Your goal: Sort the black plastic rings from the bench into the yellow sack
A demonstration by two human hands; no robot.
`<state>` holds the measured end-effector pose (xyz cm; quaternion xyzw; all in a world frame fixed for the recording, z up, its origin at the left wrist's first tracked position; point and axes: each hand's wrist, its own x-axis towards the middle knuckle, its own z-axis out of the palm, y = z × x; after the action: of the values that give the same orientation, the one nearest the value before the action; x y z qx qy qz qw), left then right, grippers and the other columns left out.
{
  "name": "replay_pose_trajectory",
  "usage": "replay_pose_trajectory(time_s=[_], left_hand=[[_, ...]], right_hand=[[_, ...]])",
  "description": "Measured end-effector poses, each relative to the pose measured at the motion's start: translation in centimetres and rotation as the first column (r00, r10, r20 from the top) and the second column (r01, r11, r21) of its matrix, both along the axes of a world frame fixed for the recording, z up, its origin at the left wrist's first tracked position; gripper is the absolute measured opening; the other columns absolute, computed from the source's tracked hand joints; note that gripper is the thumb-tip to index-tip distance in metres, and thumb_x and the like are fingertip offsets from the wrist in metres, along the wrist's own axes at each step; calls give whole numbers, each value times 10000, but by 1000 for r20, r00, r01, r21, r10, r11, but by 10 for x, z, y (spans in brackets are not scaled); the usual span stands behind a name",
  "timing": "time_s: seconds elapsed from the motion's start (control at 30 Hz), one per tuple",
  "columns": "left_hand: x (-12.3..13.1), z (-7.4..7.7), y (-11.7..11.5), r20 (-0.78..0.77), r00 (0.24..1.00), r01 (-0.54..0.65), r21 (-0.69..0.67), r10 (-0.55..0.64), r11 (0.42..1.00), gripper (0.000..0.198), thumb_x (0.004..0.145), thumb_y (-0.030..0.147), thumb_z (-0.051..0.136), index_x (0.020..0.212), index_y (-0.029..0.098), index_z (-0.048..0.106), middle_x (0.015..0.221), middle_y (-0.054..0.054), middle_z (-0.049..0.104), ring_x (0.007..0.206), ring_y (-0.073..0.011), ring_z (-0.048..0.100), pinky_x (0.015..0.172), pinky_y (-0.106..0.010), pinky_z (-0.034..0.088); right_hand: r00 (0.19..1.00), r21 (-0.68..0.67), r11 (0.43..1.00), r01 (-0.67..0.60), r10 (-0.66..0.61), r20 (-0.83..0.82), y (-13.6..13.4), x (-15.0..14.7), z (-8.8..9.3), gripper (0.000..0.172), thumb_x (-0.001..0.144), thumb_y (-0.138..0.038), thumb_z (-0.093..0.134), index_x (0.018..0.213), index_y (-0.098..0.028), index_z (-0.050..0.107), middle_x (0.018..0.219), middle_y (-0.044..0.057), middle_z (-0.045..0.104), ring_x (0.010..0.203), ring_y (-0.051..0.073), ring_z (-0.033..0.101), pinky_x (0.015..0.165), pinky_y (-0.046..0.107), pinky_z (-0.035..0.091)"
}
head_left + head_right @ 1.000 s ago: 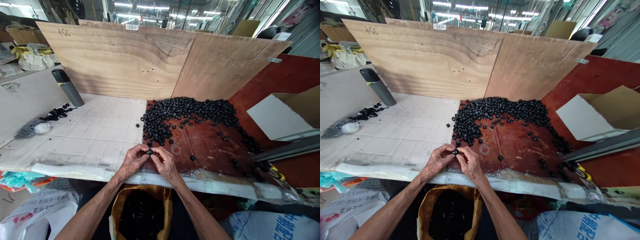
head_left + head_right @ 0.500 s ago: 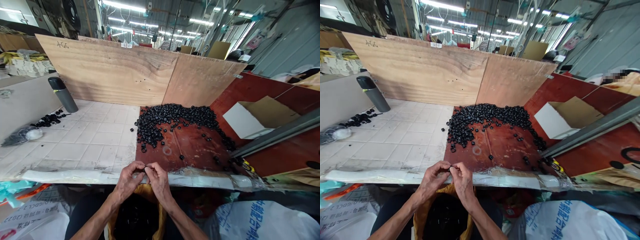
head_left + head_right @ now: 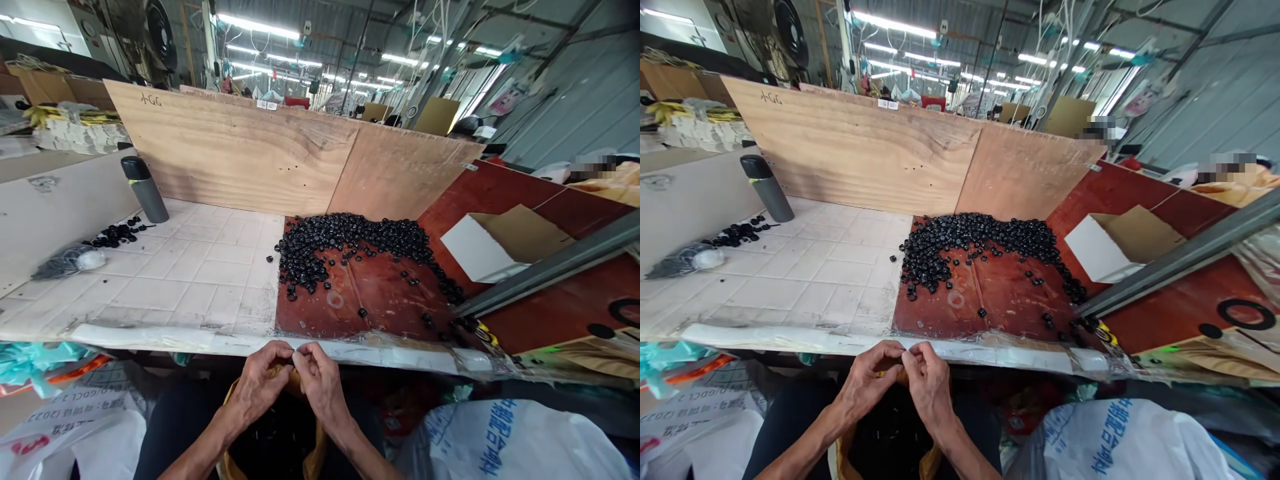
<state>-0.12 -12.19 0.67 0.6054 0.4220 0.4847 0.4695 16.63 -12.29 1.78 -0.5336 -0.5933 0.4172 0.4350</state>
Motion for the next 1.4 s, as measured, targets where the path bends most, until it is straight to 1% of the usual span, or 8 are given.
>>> replay_pose_trajectory(time_s=[0.17, 0.3, 0.57, 0.63, 0.73, 0.87, 1.1, 1.4], left_hand=[[5, -3, -6, 223, 974, 19, -260, 41, 965, 192, 821, 291, 760, 957, 188, 671, 948, -37, 720, 748, -154, 696, 744, -285, 595], [3, -13, -14, -52, 995, -78, 60, 81, 995, 121, 899, 213, 666, 1009, 231, 711, 1120, -69, 744, 998, -213, 734, 921, -355, 599], [-21, -23, -30, -501, 864, 285, 414, -45, 864, 358, 932, 83, 523, 1225, 240, 655, 1230, -143, 725, 1138, -258, 708, 967, -381, 587], [-26, -6, -19, -584, 798, 400, 328, -150, 856, 225, 919, 134, 573, 1099, 228, 668, 1082, -105, 740, 988, -230, 720, 872, -334, 586], [-23, 22, 20, -610, 786, 267, 185, -103, 946, 71, 895, 272, 663, 895, 216, 619, 844, -23, 681, 781, -188, 674, 744, -302, 550], [3, 28, 92, -630, 737, -177, 169, 244, 970, 163, 874, 281, 698, 942, 196, 577, 887, -28, 659, 707, -177, 654, 742, -324, 543], [34, -2, 141, -707, 622, -257, 222, 337, 941, 247, 882, 209, 681, 1112, 207, 593, 1136, -85, 736, 994, -278, 732, 825, -372, 553], [27, -11, 138, -519, 787, -219, 272, 335, 937, 320, 861, 200, 672, 1160, 213, 557, 1022, -57, 743, 856, -217, 736, 835, -358, 580]], right_hand=[[992, 167, 980, -113, 101, 78, -7, 9, 5, 220, 969, -396, 564, 955, -222, 697, 751, 28, 658, 557, 159, 583, 587, 292, 485], [984, -210, 978, 2, -40, -175, -12, -4, -1, 329, 936, -513, 605, 802, -213, 615, 464, -67, 471, 419, 125, 443, 496, 259, 377], [899, -596, 787, -163, -130, -417, -29, -7, -17, 428, 774, -596, 695, 652, -208, 562, 479, -52, 462, 391, 95, 364, 423, 243, 361], [979, -526, 840, -137, 35, -199, -20, 6, -16, 407, 834, -556, 630, 620, -218, 551, 469, -39, 467, 395, 120, 401, 427, 252, 360], [965, -36, 999, -10, 19, 262, 24, 27, -9, 268, 877, -400, 596, 682, -217, 574, 613, 7, 571, 583, 176, 547, 581, 282, 449], [850, 389, 916, 99, -281, 445, 107, 40, -2, 100, 866, -271, 570, 910, -186, 598, 951, 106, 629, 838, 240, 626, 759, 345, 507], [755, 423, 904, 62, -319, 573, 160, 35, -28, 146, 864, -166, 581, 1001, -182, 627, 971, 108, 672, 869, 267, 650, 784, 368, 510], [998, 292, 955, -55, 47, 35, 147, 40, -14, 161, 916, -276, 631, 1035, -211, 717, 1017, 54, 721, 829, 181, 686, 696, 268, 553]])
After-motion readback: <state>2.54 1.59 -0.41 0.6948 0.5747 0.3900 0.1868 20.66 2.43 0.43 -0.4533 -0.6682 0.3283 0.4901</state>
